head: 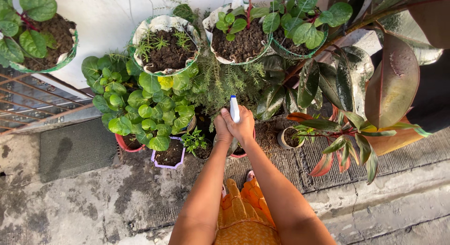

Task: The person uses a spray bottle to mist water onto several potted plants arranged on a balcony floor and hanging from a wall. The person moves the spray bottle between different plants, including large-leafed and small-leafed varieties, and briefly removes a yellowing leaf from one plant.

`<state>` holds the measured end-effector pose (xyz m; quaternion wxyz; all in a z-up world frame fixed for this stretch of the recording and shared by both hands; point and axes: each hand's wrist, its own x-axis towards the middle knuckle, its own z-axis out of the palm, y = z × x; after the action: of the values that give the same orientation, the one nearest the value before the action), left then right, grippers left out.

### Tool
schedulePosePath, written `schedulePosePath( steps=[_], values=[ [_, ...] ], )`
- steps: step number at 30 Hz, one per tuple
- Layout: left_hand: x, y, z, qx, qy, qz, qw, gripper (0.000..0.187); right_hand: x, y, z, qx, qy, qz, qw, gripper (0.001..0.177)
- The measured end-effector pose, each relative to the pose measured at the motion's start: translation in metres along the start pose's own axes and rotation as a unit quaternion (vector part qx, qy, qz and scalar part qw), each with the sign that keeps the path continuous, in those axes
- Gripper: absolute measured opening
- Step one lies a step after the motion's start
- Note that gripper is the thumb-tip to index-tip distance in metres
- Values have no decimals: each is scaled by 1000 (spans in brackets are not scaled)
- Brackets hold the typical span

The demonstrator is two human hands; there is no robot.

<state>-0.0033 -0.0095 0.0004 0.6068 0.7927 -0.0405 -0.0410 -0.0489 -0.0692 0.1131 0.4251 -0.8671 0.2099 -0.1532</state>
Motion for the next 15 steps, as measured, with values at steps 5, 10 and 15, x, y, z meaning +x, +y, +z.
schedulePosePath(
  steps=[5, 10, 15],
  values=[
    [7, 4, 8, 20, -30, 23, 999, 27, 6, 2, -6, 42, 63, -47, 996, 39],
    [16, 5, 26, -70, -36, -20, 997, 26, 11, -2, -21, 18, 87, -43, 995, 38],
    [15, 21, 28, 112, -25, 62, 991, 25, 14, 3, -29, 23, 100, -14, 995, 44]
  ],
)
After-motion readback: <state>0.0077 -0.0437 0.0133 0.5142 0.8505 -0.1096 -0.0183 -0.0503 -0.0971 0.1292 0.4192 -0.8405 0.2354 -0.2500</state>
